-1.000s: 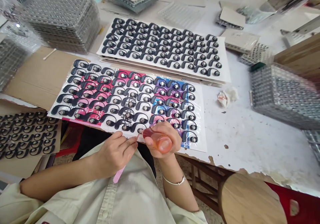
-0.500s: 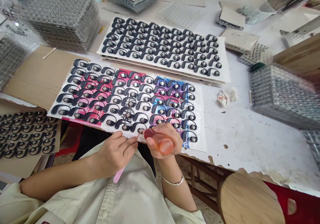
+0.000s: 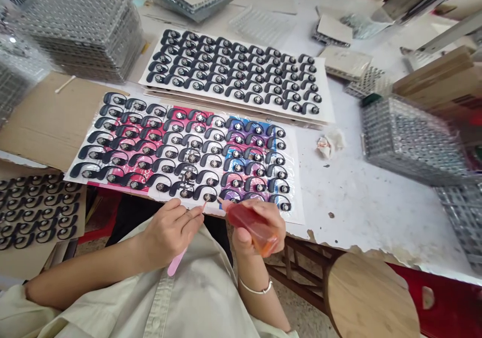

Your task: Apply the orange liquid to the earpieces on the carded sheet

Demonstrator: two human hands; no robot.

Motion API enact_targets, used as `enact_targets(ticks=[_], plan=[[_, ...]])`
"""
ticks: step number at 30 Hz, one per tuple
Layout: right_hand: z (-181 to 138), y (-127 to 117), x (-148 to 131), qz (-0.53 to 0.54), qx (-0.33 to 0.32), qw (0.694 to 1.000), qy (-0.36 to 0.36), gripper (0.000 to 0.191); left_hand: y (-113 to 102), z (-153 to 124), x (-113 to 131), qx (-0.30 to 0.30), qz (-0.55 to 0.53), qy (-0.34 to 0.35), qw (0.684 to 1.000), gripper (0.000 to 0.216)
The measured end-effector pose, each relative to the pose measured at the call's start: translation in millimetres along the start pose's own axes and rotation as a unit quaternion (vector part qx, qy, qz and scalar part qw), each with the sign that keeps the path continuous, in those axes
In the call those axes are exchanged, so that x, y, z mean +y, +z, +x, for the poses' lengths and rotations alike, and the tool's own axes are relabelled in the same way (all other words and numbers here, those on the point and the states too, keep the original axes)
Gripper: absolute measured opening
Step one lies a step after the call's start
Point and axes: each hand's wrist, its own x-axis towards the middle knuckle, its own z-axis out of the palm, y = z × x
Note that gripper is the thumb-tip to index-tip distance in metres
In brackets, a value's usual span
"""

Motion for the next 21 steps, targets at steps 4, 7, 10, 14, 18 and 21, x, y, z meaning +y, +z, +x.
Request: enact_targets(ticks=[4, 7, 10, 14, 18, 21], plan=[[-8.3, -4.0, -4.8, -0.022, -0.029, 0.999, -0.006, 0.034, -2.2, 1.3, -1.4, -0.009, -0.01, 0.005, 1.0, 0.01], [-8.9, -6.4, -4.5, -0.031, -0.066, 0.997, -0.023, 0.03, -3.4, 2.4, -2.0, -0.012, -0.01, 0.007, 1.0, 0.013], [-7.3, -7.9, -3.6, -0.032, -0.091, 0.995, -0.027, 0.03, -3.9, 3.0, -2.6, -0.004, -0.011, 0.004, 1.0, 0.014], [-7.0, -7.7, -2.7, -0.022, -0.104, 0.994, -0.035, 0.03, -3.6, 2.4, -3.5, -0.008, -0.013, 0.01, 1.0, 0.015], [-8.6, -6.7, -1.6, -0.026, -0.104, 0.992, -0.061, 0.031, -1.7, 1.6, -3.2, -0.002, -0.007, 0.005, 1.0, 0.015], [-9.2, -6.5, -1.5, -0.035, -0.112, 0.991, -0.066, 0.033, -0.3, 1.3, -2.5, 0.001, -0.009, 0.002, 1.0, 0.013]])
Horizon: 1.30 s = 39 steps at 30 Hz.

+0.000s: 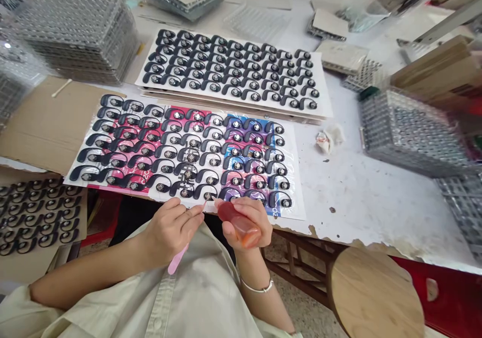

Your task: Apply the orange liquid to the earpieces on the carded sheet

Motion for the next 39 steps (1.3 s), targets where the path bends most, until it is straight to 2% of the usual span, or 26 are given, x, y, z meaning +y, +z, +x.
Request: enact_targets(ticks=[15, 23, 39], plan=[[1.6, -2.1, -2.9, -0.017, -0.04, 0.999, -0.019, 0.032, -2.7, 0.2, 0.5, -0.015, 0.004, 0.007, 1.0, 0.012], [-2.2, -3.4, -1.2, -0.035, -0.02, 0.997, -0.065, 0.033, -0.7, -1.8, -0.3, -0.015, 0.009, 0.007, 1.0, 0.011], [-3.6, -4.3, -0.9, -0.054, 0.001, 0.996, -0.065, 0.03, -4.9, 2.3, -1.4, -0.023, -0.002, 0.003, 1.0, 0.014]])
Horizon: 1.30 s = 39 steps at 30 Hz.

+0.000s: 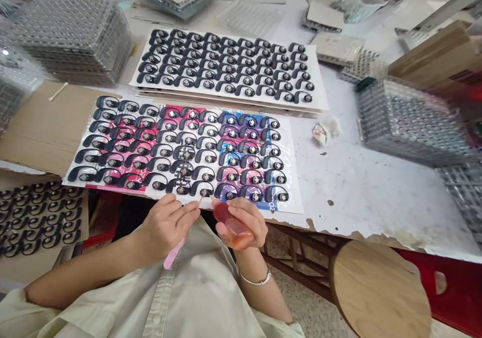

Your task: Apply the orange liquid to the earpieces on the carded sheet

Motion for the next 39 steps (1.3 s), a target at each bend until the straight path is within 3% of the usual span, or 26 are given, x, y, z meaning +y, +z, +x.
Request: enact_targets(ticks=[15, 26, 39], plan=[[-2, -2, -1, 0.043, -0.007, 0.999, 0.02, 0.031, -2, 0, -3, -0.013, -0.016, 0.01, 1.0, 0.019], [0, -1, -2, 0.012, 0.004, 1.0, 0.007, 0.03, -1, -2, -4, -0.014, -0.019, 0.018, 1.0, 0.018], [-3, -2, 0, 0.063, -0.001, 0.998, 0.017, 0.032, -3, -1, -16, -0.019, -0.115, -0.016, 0.993, 0.018]])
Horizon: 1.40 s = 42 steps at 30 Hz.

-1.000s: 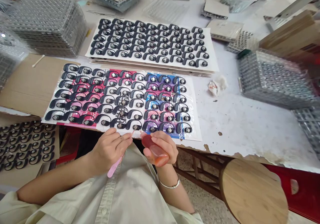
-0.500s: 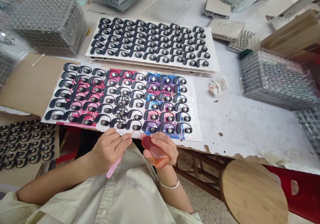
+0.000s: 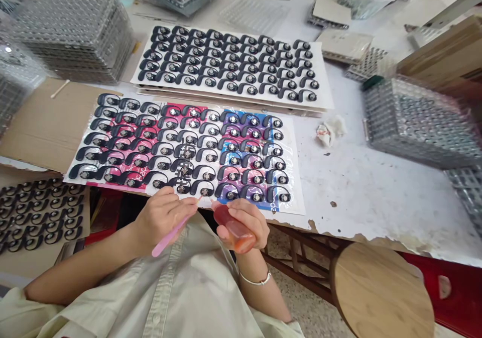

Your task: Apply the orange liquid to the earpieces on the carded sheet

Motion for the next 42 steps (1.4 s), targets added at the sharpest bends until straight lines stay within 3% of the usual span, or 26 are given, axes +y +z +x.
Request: enact_targets(ticks=[8, 17, 29, 42], plan=[[-1, 0, 2, 0.003, -0.003, 1.0, 0.03, 0.031, 0, 1, -15, -0.002, -0.117, -0.044, 0.992, 0.01], [1, 4, 5, 0.028, 0.032, 0.997, 0.059, 0.026, -12, 11, -28, -0.108, -0.195, -0.103, 0.969, 0.012], [1, 4, 3, 0.055, 0.022, 0.994, 0.09, 0.026, -14, 16, -33, -0.121, -0.219, -0.108, 0.962, 0.012], [-3, 2, 4, 0.033, -0.022, 0.998, 0.042, 0.032, -15, 23, -45, -0.19, -0.248, -0.173, 0.934, 0.008]])
